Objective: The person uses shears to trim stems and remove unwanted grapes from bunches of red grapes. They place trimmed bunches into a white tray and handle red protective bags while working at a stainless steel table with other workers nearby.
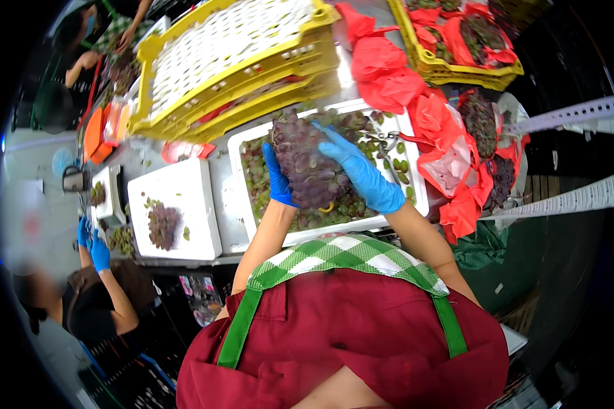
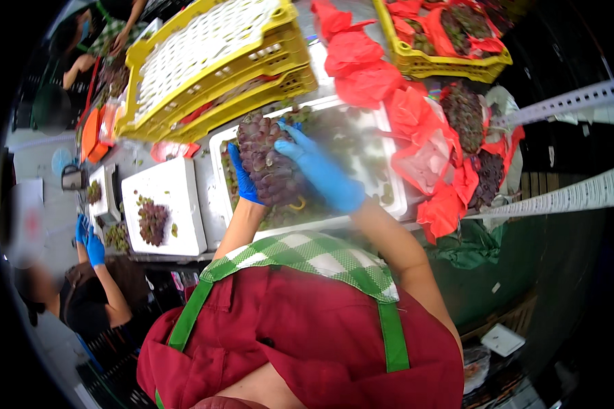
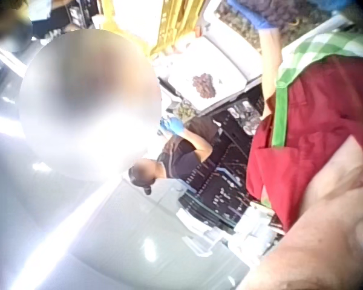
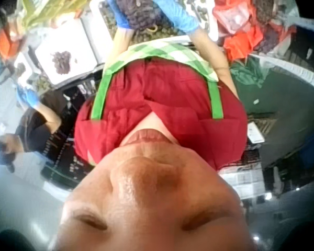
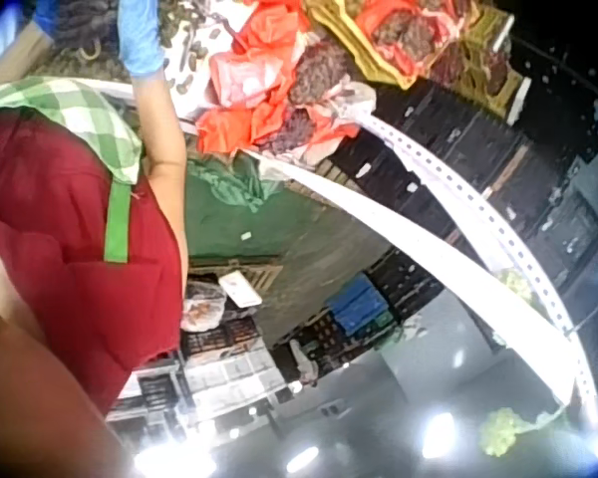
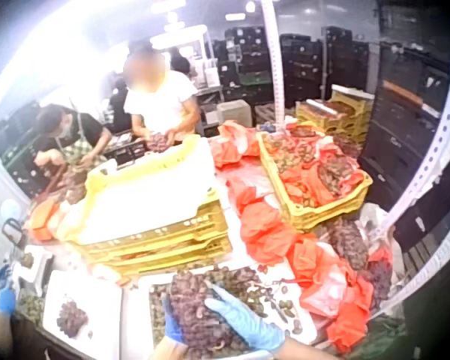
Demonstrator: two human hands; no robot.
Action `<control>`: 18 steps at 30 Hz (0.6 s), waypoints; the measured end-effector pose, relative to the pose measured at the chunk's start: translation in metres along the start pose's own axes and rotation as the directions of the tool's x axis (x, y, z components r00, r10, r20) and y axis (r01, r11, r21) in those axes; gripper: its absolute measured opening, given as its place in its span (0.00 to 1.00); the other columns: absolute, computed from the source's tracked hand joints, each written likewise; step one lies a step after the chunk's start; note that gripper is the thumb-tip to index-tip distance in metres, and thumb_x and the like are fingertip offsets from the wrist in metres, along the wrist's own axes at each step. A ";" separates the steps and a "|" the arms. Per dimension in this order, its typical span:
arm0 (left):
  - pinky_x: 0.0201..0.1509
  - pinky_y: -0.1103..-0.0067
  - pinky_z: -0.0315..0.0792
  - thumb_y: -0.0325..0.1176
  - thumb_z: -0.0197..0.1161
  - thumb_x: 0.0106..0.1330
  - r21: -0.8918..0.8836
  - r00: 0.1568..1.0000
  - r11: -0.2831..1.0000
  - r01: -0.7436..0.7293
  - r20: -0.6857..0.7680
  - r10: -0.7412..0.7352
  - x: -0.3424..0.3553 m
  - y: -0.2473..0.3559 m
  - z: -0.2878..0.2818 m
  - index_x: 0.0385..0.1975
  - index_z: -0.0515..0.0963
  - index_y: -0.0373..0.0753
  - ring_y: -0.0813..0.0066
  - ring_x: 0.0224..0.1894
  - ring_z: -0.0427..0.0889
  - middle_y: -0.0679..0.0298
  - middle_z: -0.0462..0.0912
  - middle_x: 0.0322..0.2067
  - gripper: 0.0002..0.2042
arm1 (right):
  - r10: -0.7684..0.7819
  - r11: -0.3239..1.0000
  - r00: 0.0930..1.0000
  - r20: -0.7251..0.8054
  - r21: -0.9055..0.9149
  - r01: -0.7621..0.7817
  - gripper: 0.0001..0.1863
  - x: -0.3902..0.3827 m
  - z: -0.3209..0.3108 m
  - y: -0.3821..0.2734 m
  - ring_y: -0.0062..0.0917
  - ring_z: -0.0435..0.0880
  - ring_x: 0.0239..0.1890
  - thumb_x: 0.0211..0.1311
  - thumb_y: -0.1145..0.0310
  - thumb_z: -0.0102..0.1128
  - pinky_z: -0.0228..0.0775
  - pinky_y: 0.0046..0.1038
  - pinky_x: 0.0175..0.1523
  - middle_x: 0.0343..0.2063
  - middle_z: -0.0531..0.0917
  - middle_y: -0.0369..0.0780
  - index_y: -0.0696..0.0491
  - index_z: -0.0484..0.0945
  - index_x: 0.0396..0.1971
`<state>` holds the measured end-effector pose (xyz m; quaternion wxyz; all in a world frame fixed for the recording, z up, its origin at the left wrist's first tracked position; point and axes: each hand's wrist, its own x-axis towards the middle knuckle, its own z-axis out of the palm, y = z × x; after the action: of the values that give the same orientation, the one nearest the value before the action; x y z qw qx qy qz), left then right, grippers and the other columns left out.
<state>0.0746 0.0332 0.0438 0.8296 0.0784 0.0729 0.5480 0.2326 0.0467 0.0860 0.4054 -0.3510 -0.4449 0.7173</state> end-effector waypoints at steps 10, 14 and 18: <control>0.60 0.66 0.60 0.55 0.48 0.60 0.295 0.903 0.920 -0.257 -0.264 0.337 -0.048 0.034 -0.007 0.61 0.53 0.42 0.62 0.59 0.61 0.55 0.57 0.60 0.33 | -0.364 0.598 0.922 0.131 -0.726 0.339 0.19 0.028 0.058 -0.007 0.22 0.74 0.32 0.48 0.68 0.62 0.67 0.22 0.39 0.31 0.74 0.37 0.50 0.75 0.43; 0.60 0.69 0.61 0.50 0.50 0.60 0.096 0.941 0.942 -0.321 -0.078 0.328 -0.064 0.047 -0.021 0.60 0.52 0.40 0.62 0.61 0.59 0.54 0.57 0.60 0.32 | -0.190 0.831 0.978 0.087 -0.515 0.208 0.21 0.027 0.046 0.012 0.21 0.73 0.35 0.46 0.78 0.53 0.65 0.18 0.41 0.34 0.73 0.36 0.49 0.75 0.45; 0.61 0.70 0.59 0.48 0.52 0.60 -0.386 0.938 0.879 -0.279 0.088 0.336 -0.074 0.051 -0.048 0.62 0.49 0.42 0.67 0.59 0.60 0.58 0.60 0.57 0.33 | -0.354 0.642 0.930 0.099 -0.697 0.319 0.20 0.024 0.048 0.015 0.28 0.74 0.43 0.47 0.70 0.60 0.65 0.25 0.48 0.41 0.74 0.40 0.50 0.75 0.44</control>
<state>-0.0098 -0.0123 0.0103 0.7346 -0.0259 -0.1081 0.6693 0.1773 0.0471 0.0855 0.3772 -0.4060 -0.7314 0.3974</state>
